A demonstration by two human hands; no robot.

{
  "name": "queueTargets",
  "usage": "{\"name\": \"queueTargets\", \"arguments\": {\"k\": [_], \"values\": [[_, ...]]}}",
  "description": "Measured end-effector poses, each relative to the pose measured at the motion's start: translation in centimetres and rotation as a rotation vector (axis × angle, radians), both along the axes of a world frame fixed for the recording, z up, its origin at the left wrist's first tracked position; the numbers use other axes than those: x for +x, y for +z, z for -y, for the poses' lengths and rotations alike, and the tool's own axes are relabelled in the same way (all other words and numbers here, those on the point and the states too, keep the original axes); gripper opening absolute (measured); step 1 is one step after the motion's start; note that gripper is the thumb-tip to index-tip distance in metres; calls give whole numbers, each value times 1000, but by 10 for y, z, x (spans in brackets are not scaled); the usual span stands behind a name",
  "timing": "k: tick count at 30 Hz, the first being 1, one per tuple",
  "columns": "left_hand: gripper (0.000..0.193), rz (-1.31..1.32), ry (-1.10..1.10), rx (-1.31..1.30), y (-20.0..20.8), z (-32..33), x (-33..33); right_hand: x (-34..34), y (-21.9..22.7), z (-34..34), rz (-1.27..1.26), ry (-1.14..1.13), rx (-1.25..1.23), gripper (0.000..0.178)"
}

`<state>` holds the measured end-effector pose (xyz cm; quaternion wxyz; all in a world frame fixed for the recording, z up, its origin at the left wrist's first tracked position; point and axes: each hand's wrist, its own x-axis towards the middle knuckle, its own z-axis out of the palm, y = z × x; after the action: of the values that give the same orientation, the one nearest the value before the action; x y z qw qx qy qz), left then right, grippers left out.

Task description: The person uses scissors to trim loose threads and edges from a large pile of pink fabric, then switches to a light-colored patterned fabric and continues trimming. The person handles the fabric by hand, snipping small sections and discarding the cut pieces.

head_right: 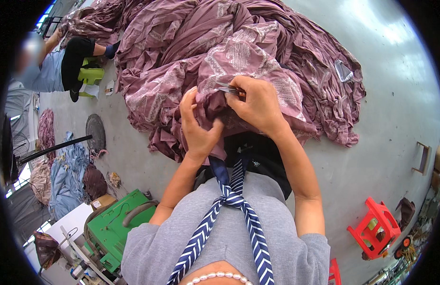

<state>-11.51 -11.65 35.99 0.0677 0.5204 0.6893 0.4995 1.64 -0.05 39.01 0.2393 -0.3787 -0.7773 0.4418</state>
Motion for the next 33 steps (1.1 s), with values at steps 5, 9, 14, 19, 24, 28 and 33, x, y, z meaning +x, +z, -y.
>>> {"name": "queueTargets", "arguments": {"k": [5,9,14,19,24,28,33], "values": [[29,125,-78,-71,-3,14,-23,12,0,-11,-25,-70,48,16],[18,231,-173,-125,-4,12,-34,21,-6,-14,-29,-56,1,18],[8,945,-172,-128,5,8,-34,27,-14,-15,-38,-39,-46,20],[6,1008,-183,-75,18,2,-32,31,-20,-13,6,-2,-68,20],[9,1114,-180,-106,40,3,-27,34,16,-5,-164,-1,6,37],[12,1043,-196,-151,45,-2,-19,17,41,11,-307,109,311,40],[13,1184,-278,-165,47,-8,-14,3,23,18,-331,74,362,28]]}}
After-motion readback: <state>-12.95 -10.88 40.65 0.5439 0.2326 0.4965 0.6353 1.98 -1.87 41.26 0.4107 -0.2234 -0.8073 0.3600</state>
